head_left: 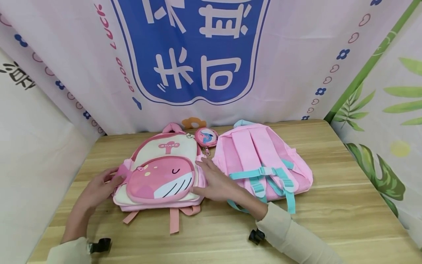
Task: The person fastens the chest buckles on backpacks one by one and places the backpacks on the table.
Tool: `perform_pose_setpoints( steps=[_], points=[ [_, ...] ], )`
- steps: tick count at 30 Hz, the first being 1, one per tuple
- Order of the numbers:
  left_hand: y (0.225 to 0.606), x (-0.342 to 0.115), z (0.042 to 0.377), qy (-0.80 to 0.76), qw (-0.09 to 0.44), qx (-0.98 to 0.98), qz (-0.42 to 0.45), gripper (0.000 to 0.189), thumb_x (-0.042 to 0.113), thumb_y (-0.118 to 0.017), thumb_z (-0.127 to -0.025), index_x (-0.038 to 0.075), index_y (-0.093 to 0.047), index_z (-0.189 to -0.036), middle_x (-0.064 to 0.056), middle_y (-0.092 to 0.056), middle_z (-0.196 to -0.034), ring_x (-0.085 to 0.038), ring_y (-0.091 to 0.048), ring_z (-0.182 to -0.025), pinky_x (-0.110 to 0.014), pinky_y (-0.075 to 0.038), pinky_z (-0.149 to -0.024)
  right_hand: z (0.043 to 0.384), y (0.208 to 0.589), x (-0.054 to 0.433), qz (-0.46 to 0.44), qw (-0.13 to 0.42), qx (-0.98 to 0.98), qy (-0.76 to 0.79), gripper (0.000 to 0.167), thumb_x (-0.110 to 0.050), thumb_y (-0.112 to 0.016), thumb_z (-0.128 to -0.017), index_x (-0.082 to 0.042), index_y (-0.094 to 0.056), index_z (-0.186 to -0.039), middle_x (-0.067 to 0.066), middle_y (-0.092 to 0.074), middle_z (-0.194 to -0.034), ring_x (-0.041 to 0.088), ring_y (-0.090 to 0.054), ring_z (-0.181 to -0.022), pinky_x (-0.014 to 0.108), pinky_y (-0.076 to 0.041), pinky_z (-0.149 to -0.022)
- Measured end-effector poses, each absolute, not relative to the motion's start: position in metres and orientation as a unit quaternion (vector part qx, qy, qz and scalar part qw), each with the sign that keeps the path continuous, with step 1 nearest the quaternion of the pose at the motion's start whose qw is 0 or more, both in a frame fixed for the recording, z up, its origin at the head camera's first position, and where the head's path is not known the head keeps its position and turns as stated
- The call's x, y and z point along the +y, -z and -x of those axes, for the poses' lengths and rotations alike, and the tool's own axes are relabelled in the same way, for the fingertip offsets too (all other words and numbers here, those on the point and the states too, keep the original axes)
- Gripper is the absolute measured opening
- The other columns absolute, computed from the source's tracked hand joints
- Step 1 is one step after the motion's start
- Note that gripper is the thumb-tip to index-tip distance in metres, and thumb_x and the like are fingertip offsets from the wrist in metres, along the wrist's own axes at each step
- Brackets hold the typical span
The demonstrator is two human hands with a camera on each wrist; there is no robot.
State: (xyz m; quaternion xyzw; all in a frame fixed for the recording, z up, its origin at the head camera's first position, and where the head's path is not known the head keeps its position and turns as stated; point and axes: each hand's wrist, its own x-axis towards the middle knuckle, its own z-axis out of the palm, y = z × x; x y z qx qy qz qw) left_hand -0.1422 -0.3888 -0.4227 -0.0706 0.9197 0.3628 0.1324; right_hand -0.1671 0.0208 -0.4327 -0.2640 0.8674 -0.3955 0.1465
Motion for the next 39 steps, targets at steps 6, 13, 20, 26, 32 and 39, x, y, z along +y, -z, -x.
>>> perform_pose_setpoints(
  steps=[6,13,20,26,32,39],
  points=[
    [0.421,-0.390,0.141,-0.350,0.115,0.928,0.059,0.079,0.047,-0.049,-0.113,-0.008,-0.026,-0.165,-0.039,-0.043,-0.158,-0.045,-0.057,-0.131,-0.015,-0.053,-0.077,0.164,0.436,0.019,0.249,0.134,0.868,0.408,0.091,-0.046,-0.075,-0.097,-0.012,-0.031,-0.169,0.021,-0.020,-0.176,0.040,-0.035,-0.159,0.061,-0.039,-0.125],
    [0.415,-0.391,0.139,-0.357,0.105,0.927,0.050,0.078,0.046,-0.049,-0.113,-0.006,-0.026,-0.166,-0.038,-0.041,-0.159,-0.049,-0.050,-0.137,-0.012,-0.048,-0.078,0.161,0.436,0.016,0.214,0.148,0.875,0.409,0.090,-0.048,-0.075,-0.097,-0.015,-0.033,-0.169,0.023,-0.014,-0.179,0.041,-0.024,-0.164,0.066,-0.034,-0.126],
    [0.407,-0.388,0.137,-0.362,0.068,0.926,0.080,0.081,0.053,-0.051,-0.111,0.001,-0.028,-0.168,-0.036,-0.040,-0.162,-0.053,-0.045,-0.141,-0.009,-0.044,-0.077,0.162,0.436,0.015,0.240,0.143,0.866,0.414,0.078,-0.050,-0.074,-0.098,-0.027,-0.042,-0.165,0.026,-0.011,-0.179,0.046,-0.018,-0.165,0.075,-0.033,-0.122],
    [0.395,-0.380,0.137,-0.367,0.001,0.927,0.077,0.073,0.049,-0.055,-0.110,0.002,-0.041,-0.163,-0.035,-0.048,-0.157,-0.049,-0.051,-0.137,-0.004,-0.042,-0.076,0.161,0.436,0.015,0.253,0.134,0.864,0.414,0.073,-0.046,-0.073,-0.099,-0.025,-0.047,-0.163,0.023,-0.012,-0.179,0.047,-0.024,-0.163,0.074,-0.035,-0.121],
    [0.383,-0.375,0.136,-0.397,-0.031,0.915,0.064,0.068,0.043,-0.060,-0.109,0.005,-0.043,-0.163,-0.031,-0.048,-0.159,-0.005,-0.054,-0.118,0.000,-0.045,-0.080,0.162,0.437,0.014,0.255,0.131,0.864,0.413,0.072,-0.045,-0.074,-0.099,-0.023,-0.048,-0.163,0.024,-0.018,-0.178,0.045,-0.028,-0.162,0.072,-0.034,-0.123],
    [0.373,-0.378,0.129,-0.442,-0.071,0.894,0.004,0.060,0.025,-0.063,-0.108,0.005,-0.046,-0.162,0.007,-0.059,-0.139,0.008,-0.056,-0.110,-0.003,-0.051,-0.086,0.164,0.437,0.012,0.260,0.121,0.861,0.421,0.074,-0.040,-0.077,-0.095,-0.018,-0.049,-0.161,0.017,-0.040,-0.168,0.037,-0.043,-0.152,0.062,-0.040,-0.124]
  ],
)
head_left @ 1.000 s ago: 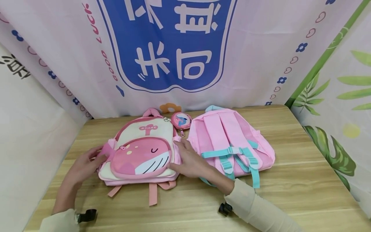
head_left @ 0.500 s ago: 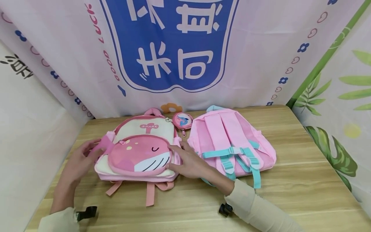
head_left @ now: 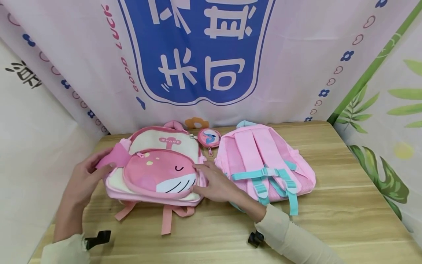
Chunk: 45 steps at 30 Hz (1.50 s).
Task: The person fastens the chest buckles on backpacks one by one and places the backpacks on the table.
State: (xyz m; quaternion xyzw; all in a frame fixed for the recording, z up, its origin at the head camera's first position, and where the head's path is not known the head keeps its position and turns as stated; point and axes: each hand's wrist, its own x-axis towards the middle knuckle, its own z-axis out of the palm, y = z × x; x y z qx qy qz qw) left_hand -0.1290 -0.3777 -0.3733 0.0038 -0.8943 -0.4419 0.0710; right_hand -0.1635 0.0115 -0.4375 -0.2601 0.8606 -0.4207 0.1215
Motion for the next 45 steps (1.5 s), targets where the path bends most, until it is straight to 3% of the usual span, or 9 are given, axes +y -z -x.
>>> perform_pose_setpoints(
  steps=[2,4,16,23,36,45],
  points=[
    [0.371,-0.376,0.130,0.454,0.089,-0.887,0.013,0.056,0.018,-0.064,-0.107,0.006,-0.050,-0.160,0.021,-0.058,-0.131,0.005,-0.058,-0.109,-0.004,-0.052,-0.086,0.164,0.438,0.011,0.262,0.121,0.858,0.425,0.075,-0.038,-0.077,-0.095,-0.017,-0.049,-0.161,0.017,-0.041,-0.167,0.037,-0.043,-0.152,0.062,-0.039,-0.124],
    [0.368,-0.375,0.132,0.461,0.107,-0.880,0.024,0.052,0.014,-0.064,-0.106,0.008,-0.053,-0.157,0.025,-0.059,-0.128,0.002,-0.060,-0.108,-0.005,-0.052,-0.086,0.164,0.438,0.011,0.263,0.121,0.857,0.427,0.076,-0.038,-0.077,-0.095,-0.016,-0.049,-0.161,0.017,-0.041,-0.167,0.037,-0.043,-0.152,0.063,-0.039,-0.124],
    [0.348,-0.357,0.140,0.500,0.166,-0.849,0.025,0.048,0.004,-0.069,-0.101,0.008,-0.063,-0.149,0.019,-0.063,-0.128,-0.005,-0.059,-0.105,-0.006,-0.054,-0.081,0.165,0.440,0.004,0.248,0.139,0.852,0.439,0.079,-0.041,-0.078,-0.095,-0.016,-0.046,-0.162,0.017,-0.039,-0.169,0.036,-0.037,-0.158,0.061,-0.036,-0.126],
    [0.331,-0.345,0.140,0.496,0.179,-0.850,0.013,0.049,0.006,-0.072,-0.100,0.009,-0.064,-0.149,0.017,-0.062,-0.128,-0.007,-0.060,-0.103,-0.006,-0.055,-0.078,0.166,0.442,-0.003,0.248,0.138,0.846,0.451,0.084,-0.041,-0.081,-0.091,-0.015,-0.046,-0.163,0.016,-0.046,-0.164,0.031,-0.041,-0.153,0.055,-0.041,-0.124],
    [0.311,-0.322,0.138,0.484,0.240,-0.841,0.020,0.048,0.004,-0.074,-0.096,0.006,-0.067,-0.143,0.014,-0.064,-0.129,-0.009,-0.062,-0.108,-0.005,-0.054,-0.087,0.168,0.446,-0.014,0.257,0.132,0.841,0.457,0.085,-0.039,-0.082,-0.091,-0.012,-0.045,-0.162,0.013,-0.048,-0.163,0.025,-0.047,-0.149,0.048,-0.043,-0.123],
    [0.301,-0.309,0.139,0.498,0.265,-0.825,0.040,0.044,0.000,-0.076,-0.092,0.006,-0.072,-0.136,0.008,-0.068,-0.123,-0.011,-0.065,-0.103,-0.007,-0.056,-0.082,0.169,0.446,-0.018,0.258,0.141,0.837,0.462,0.084,-0.036,-0.083,-0.091,-0.013,-0.045,-0.163,0.011,-0.049,-0.163,0.024,-0.050,-0.146,0.046,-0.046,-0.121]
  ],
)
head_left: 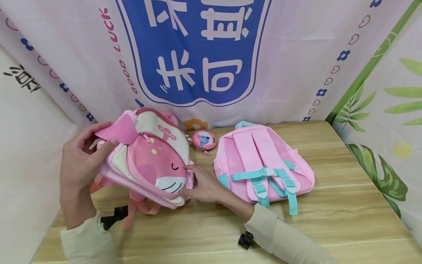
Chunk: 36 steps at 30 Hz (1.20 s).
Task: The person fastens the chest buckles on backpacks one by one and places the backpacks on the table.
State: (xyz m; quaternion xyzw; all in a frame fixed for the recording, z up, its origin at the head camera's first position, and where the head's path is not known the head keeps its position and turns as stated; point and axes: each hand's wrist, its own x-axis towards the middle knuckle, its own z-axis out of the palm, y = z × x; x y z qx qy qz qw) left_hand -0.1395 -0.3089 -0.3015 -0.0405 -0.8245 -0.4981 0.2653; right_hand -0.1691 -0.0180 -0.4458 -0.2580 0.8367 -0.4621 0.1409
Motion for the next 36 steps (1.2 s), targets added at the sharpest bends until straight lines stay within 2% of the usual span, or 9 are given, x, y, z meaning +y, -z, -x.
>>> perform_pose_setpoints(
  steps=[10,16,21,28,36],
  points=[
    [0.294,-0.294,0.141,0.487,0.274,-0.828,0.055,0.044,0.000,-0.077,-0.090,0.004,-0.073,-0.134,0.009,-0.068,-0.122,-0.010,-0.066,-0.100,-0.008,-0.057,-0.080,0.171,0.448,-0.019,0.254,0.155,0.829,0.473,0.086,-0.037,-0.083,-0.091,-0.014,-0.044,-0.163,0.010,-0.056,-0.156,0.020,-0.056,-0.138,0.041,-0.049,-0.117],
    [0.289,-0.284,0.142,0.475,0.278,-0.833,0.059,0.044,0.004,-0.080,-0.089,0.007,-0.075,-0.133,0.011,-0.069,-0.118,-0.009,-0.066,-0.096,-0.007,-0.057,-0.076,0.173,0.450,-0.019,0.253,0.156,0.826,0.479,0.086,-0.038,-0.084,-0.090,-0.014,-0.045,-0.162,0.010,-0.053,-0.160,0.021,-0.053,-0.143,0.044,-0.046,-0.121],
    [0.288,-0.276,0.144,0.467,0.272,-0.840,0.054,0.047,0.007,-0.081,-0.090,0.008,-0.073,-0.136,0.013,-0.066,-0.122,-0.007,-0.066,-0.098,-0.007,-0.056,-0.077,0.174,0.452,-0.019,0.249,0.159,0.828,0.476,0.085,-0.036,-0.083,-0.089,-0.014,-0.045,-0.162,0.010,-0.054,-0.160,0.021,-0.053,-0.144,0.044,-0.045,-0.122],
    [0.286,-0.269,0.143,0.450,0.271,-0.849,0.053,0.049,0.009,-0.081,-0.092,0.011,-0.072,-0.140,0.009,-0.065,-0.127,-0.005,-0.065,-0.099,-0.006,-0.055,-0.077,0.176,0.453,-0.022,0.261,0.159,0.824,0.478,0.085,-0.033,-0.084,-0.088,-0.010,-0.045,-0.161,0.010,-0.060,-0.152,0.018,-0.058,-0.137,0.036,-0.047,-0.118],
    [0.286,-0.270,0.144,0.446,0.260,-0.855,0.042,0.049,0.013,-0.081,-0.094,0.012,-0.071,-0.141,0.012,-0.064,-0.128,-0.005,-0.064,-0.101,-0.005,-0.054,-0.078,0.177,0.454,-0.025,0.260,0.173,0.816,0.486,0.088,-0.032,-0.084,-0.088,-0.009,-0.043,-0.162,0.009,-0.062,-0.149,0.015,-0.060,-0.132,0.031,-0.049,-0.116]
  ],
)
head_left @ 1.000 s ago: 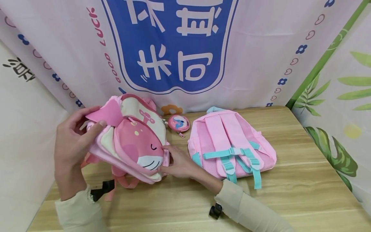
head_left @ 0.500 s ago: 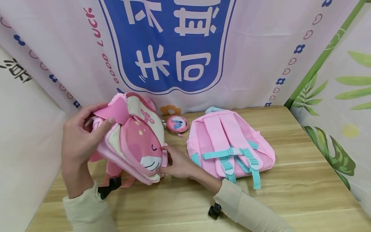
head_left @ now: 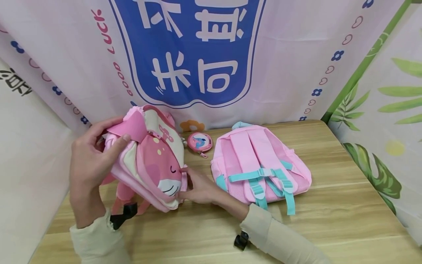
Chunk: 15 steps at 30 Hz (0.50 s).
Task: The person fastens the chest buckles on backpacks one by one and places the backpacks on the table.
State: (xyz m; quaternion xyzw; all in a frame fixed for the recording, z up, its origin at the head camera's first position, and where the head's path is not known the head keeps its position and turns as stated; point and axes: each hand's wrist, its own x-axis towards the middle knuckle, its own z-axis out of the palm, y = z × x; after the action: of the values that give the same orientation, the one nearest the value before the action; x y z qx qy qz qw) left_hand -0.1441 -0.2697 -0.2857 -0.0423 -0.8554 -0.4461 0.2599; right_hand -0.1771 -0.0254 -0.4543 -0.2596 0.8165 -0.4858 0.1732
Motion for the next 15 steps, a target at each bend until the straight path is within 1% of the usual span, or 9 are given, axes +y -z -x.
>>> perform_pose_setpoints(
  steps=[6,9,12,15],
  points=[
    [0.284,-0.267,0.146,0.440,0.257,-0.859,0.051,0.049,0.013,-0.082,-0.093,0.012,-0.072,-0.141,0.010,-0.066,-0.126,-0.004,-0.065,-0.096,-0.006,-0.055,-0.075,0.178,0.455,-0.030,0.263,0.165,0.823,0.475,0.087,-0.033,-0.085,-0.088,-0.010,-0.045,-0.161,0.007,-0.064,-0.145,0.012,-0.060,-0.125,0.026,-0.050,-0.110],
    [0.283,-0.265,0.147,0.434,0.256,-0.862,0.061,0.049,0.012,-0.082,-0.093,0.012,-0.072,-0.140,0.004,-0.068,-0.128,-0.004,-0.065,-0.094,-0.006,-0.055,-0.073,0.177,0.456,-0.033,0.266,0.165,0.822,0.476,0.086,-0.033,-0.085,-0.087,-0.010,-0.046,-0.160,0.006,-0.066,-0.141,0.012,-0.061,-0.121,0.023,-0.050,-0.106],
    [0.282,-0.262,0.147,0.422,0.250,-0.869,0.068,0.049,0.012,-0.081,-0.093,0.012,-0.071,-0.142,-0.006,-0.068,-0.134,-0.005,-0.063,-0.098,-0.005,-0.054,-0.073,0.177,0.456,-0.035,0.265,0.169,0.818,0.481,0.084,-0.033,-0.085,-0.088,-0.011,-0.047,-0.159,0.006,-0.068,-0.137,0.011,-0.061,-0.118,0.021,-0.050,-0.103],
    [0.281,-0.259,0.146,0.407,0.246,-0.876,0.077,0.050,0.013,-0.080,-0.094,0.014,-0.070,-0.143,-0.011,-0.067,-0.136,-0.005,-0.061,-0.103,-0.003,-0.052,-0.075,0.176,0.456,-0.036,0.262,0.177,0.813,0.489,0.083,-0.034,-0.086,-0.089,-0.012,-0.046,-0.159,0.005,-0.068,-0.136,0.011,-0.062,-0.118,0.022,-0.050,-0.103]
  ],
)
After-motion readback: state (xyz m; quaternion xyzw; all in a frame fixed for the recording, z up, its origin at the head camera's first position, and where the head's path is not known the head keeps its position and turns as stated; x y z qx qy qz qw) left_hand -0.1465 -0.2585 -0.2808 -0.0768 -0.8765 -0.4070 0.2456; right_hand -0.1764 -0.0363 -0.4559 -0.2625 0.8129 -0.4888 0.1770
